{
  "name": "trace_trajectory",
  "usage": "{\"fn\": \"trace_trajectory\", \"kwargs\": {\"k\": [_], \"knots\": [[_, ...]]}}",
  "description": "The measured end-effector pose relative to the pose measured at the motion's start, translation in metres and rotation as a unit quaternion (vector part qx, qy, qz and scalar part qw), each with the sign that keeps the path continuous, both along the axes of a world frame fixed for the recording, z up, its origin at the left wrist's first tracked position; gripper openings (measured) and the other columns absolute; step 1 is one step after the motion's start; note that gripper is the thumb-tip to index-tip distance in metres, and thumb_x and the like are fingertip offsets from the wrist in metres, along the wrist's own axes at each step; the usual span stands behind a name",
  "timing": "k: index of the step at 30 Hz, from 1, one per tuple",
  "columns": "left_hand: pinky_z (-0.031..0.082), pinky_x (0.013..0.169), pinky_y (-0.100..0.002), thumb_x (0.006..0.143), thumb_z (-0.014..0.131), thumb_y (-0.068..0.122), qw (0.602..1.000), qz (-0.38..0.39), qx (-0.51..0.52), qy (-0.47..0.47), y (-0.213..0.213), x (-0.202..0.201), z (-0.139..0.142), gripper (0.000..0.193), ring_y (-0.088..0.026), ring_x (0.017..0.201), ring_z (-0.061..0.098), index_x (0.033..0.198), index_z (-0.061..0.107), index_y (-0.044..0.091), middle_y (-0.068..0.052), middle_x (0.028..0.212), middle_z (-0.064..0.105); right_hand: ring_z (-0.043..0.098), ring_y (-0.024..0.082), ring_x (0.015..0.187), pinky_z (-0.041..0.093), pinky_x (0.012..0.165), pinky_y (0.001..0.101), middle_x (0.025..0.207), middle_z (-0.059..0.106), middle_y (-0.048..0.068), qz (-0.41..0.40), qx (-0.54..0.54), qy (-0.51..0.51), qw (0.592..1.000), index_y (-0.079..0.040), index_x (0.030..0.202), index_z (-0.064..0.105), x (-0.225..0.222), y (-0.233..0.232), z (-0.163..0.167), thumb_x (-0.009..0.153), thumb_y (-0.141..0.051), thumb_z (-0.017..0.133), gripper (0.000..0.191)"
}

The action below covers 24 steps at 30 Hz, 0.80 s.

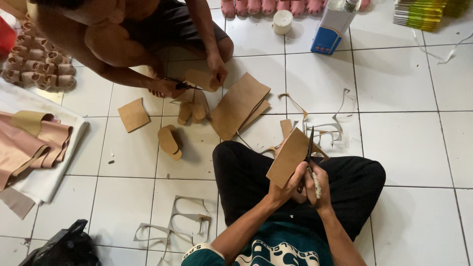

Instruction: The person sits cross-legged on the workshop floor and trims cardboard shoe insole blanks with scissors, cutting along the edges and placing finished insoles on a pile beside them while scraps accumulate on the floor.

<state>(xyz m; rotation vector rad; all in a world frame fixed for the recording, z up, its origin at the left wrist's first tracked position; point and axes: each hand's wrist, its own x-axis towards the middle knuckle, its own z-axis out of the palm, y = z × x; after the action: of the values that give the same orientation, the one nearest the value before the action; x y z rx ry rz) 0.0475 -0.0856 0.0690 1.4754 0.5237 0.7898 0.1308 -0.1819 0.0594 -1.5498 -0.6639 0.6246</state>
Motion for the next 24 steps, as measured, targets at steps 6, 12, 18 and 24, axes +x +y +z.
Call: {"fn": "trace_trajectory", "kwargs": {"k": [6,12,18,24], "knots": [[0.053,0.061,-0.027,0.101,0.071,0.011,1.0,-0.022,0.02,0.002,-0.002,0.0,-0.008,0.014,-0.014,0.072,0.067,0.106,0.069,-0.002,-0.006,0.087,0.071,0.057,0.012,0.052,0.046,0.048,0.0275,0.065,0.061,0.004,-0.008,-0.029,0.019,0.999,0.001,0.099,0.064,0.001,-0.001,0.0,0.1,-0.028,0.049,0.032],[0.052,0.06,-0.028,0.101,0.069,0.01,0.999,-0.025,0.046,-0.008,-0.001,-0.002,-0.004,0.012,-0.014,0.07,0.066,0.101,0.07,-0.001,-0.006,0.083,0.07,0.058,0.011,0.053,0.047,0.05,0.027,0.065,0.062,0.004,-0.009,-0.018,-0.032,0.999,0.0,0.102,0.064,0.001,-0.001,-0.001,0.099,-0.027,0.048,0.031],[0.052,0.058,-0.028,0.1,0.07,0.011,0.998,-0.027,0.053,0.015,-0.002,-0.002,-0.002,0.012,-0.015,0.067,0.066,0.1,0.071,-0.001,-0.006,0.081,0.071,0.058,0.012,0.052,0.048,0.049,0.0276,0.064,0.062,0.005,0.002,-0.013,-0.001,1.0,0.001,0.102,0.063,0.003,-0.005,-0.008,0.1,-0.027,0.047,0.032],[0.053,0.06,-0.03,0.101,0.071,0.013,0.998,-0.019,0.067,-0.01,-0.004,-0.003,-0.002,0.014,-0.016,0.07,0.067,0.103,0.069,-0.001,-0.007,0.084,0.07,0.059,0.012,0.052,0.048,0.05,0.0278,0.064,0.063,0.005,-0.009,-0.032,0.0,0.999,0.0,0.1,0.064,0.004,-0.01,-0.018,0.1,-0.025,0.047,0.031]]}}
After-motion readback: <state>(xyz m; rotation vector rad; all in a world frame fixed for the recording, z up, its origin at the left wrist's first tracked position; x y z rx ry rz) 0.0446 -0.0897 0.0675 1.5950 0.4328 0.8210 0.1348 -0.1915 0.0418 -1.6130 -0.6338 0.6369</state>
